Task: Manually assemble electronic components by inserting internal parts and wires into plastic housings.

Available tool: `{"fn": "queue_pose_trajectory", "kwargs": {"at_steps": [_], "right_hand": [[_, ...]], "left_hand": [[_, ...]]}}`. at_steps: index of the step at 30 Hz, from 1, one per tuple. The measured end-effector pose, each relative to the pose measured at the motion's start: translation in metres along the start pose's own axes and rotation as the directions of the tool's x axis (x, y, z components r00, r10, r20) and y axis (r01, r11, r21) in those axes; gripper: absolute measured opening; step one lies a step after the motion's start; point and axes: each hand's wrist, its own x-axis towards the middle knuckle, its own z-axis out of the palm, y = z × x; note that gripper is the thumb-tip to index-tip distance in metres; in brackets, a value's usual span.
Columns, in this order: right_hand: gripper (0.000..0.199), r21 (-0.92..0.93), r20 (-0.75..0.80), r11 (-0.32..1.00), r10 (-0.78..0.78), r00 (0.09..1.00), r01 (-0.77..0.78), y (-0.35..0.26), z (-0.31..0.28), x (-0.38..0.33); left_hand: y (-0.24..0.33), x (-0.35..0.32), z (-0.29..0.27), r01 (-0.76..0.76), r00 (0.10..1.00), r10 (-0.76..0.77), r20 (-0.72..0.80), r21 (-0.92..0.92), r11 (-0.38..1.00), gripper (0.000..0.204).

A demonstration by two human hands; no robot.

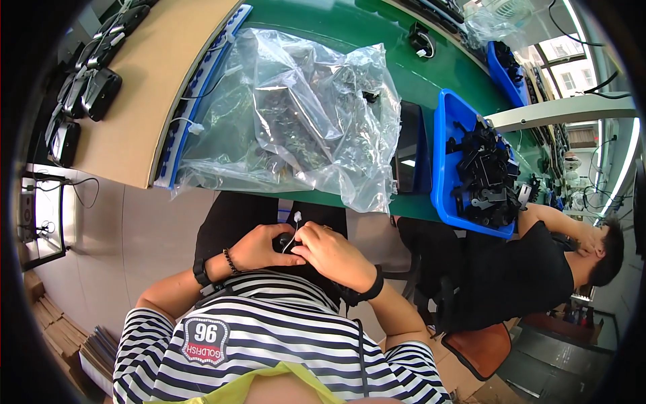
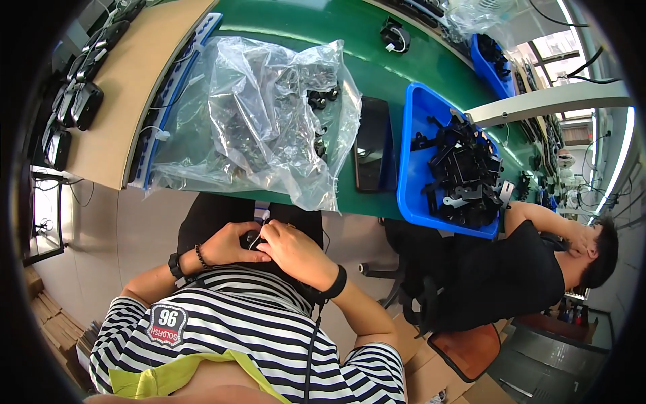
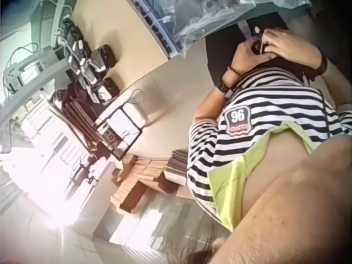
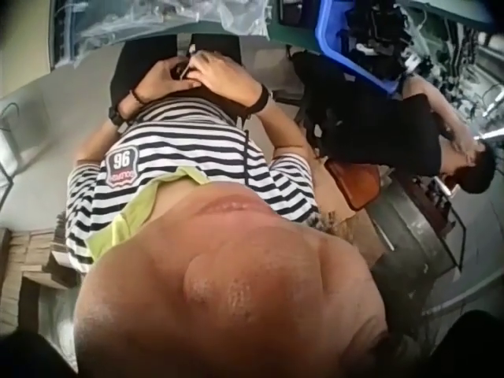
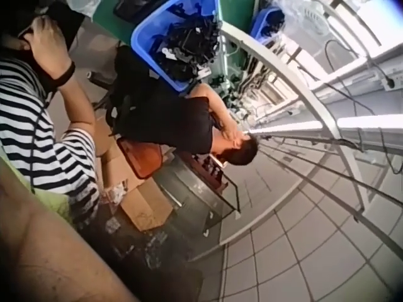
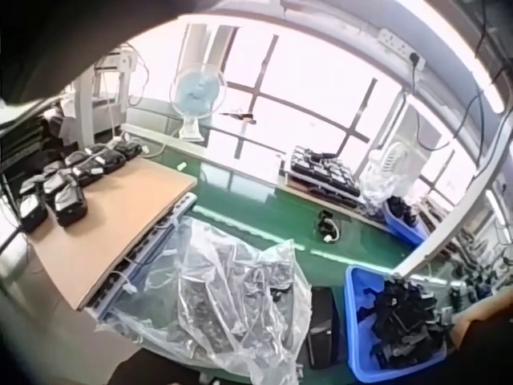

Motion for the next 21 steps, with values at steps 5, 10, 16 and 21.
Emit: {"fn": "queue_pose_trajectory", "kwargs": {"at_steps": [5,10,16,21], "right_hand": [[0.022,-0.101,0.031,0.987,0.129,0.991,-0.125,-0.005,-0.003,0.003],[0.022,0.111,-0.083,0.99,-0.077,0.994,0.086,-0.002,-0.012,0.007],[0.023,0.174,0.019,0.985,-0.019,1.0,0.015,0.005,-0.007,0.004],[0.023,-0.038,0.012,0.985,0.167,0.986,-0.166,-0.007,0.01,0.003]], "left_hand": [[-0.005,0.001,0.003,-0.048,0.998,0.047,-0.043,-0.037,0.998,0.064],[-0.011,0.002,0.002,-0.028,0.999,0.03,-0.041,0.043,0.999,0.064],[0.003,0.002,0.0,0.042,0.998,-0.041,0.053,-0.015,0.999,0.065],[-0.01,0.004,0.003,-0.046,0.999,0.047,-0.021,0.033,0.998,0.065]]}}
